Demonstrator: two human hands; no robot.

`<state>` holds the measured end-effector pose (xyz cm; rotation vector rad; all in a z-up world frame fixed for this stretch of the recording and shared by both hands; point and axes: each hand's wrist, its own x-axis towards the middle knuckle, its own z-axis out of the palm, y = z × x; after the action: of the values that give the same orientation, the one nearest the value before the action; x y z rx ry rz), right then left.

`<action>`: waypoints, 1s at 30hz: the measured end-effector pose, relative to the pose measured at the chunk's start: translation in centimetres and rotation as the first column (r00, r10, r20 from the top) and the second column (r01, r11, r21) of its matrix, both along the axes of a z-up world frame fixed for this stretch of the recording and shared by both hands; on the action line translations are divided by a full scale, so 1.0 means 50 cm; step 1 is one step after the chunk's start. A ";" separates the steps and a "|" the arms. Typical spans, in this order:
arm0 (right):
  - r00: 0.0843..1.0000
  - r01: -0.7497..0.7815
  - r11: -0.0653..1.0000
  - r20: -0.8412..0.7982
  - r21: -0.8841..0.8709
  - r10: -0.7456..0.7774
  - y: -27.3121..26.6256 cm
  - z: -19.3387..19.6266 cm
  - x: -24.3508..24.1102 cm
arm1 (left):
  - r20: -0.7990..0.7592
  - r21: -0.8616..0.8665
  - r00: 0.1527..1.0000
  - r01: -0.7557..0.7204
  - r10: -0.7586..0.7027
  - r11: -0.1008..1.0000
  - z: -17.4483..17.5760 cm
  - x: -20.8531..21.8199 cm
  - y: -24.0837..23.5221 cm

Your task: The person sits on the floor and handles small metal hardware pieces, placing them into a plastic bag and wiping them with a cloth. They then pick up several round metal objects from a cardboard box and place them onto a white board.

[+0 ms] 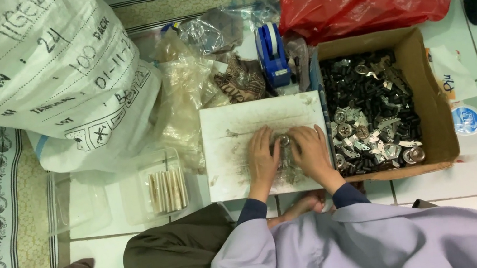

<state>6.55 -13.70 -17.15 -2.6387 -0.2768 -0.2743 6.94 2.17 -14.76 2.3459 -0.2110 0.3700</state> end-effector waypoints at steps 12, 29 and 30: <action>0.994 -0.105 0.946 -0.058 -0.305 0.091 -0.002 -0.028 -0.018 | -0.027 0.335 0.987 0.160 -0.160 0.929 -0.039 -0.013 -0.006; 0.963 -0.118 0.993 -0.245 -0.014 0.111 -0.101 0.110 0.003 | -0.190 0.348 0.966 0.233 -0.175 0.908 -0.040 -0.001 -0.011; 0.967 -0.108 0.994 -0.233 -0.004 0.104 -0.126 0.126 0.006 | -0.215 0.306 0.961 0.236 -0.174 0.922 -0.034 0.002 -0.013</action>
<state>6.86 -20.02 -10.88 -2.6292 -0.3407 0.0731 7.03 1.54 -16.49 2.6357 -0.4569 0.0102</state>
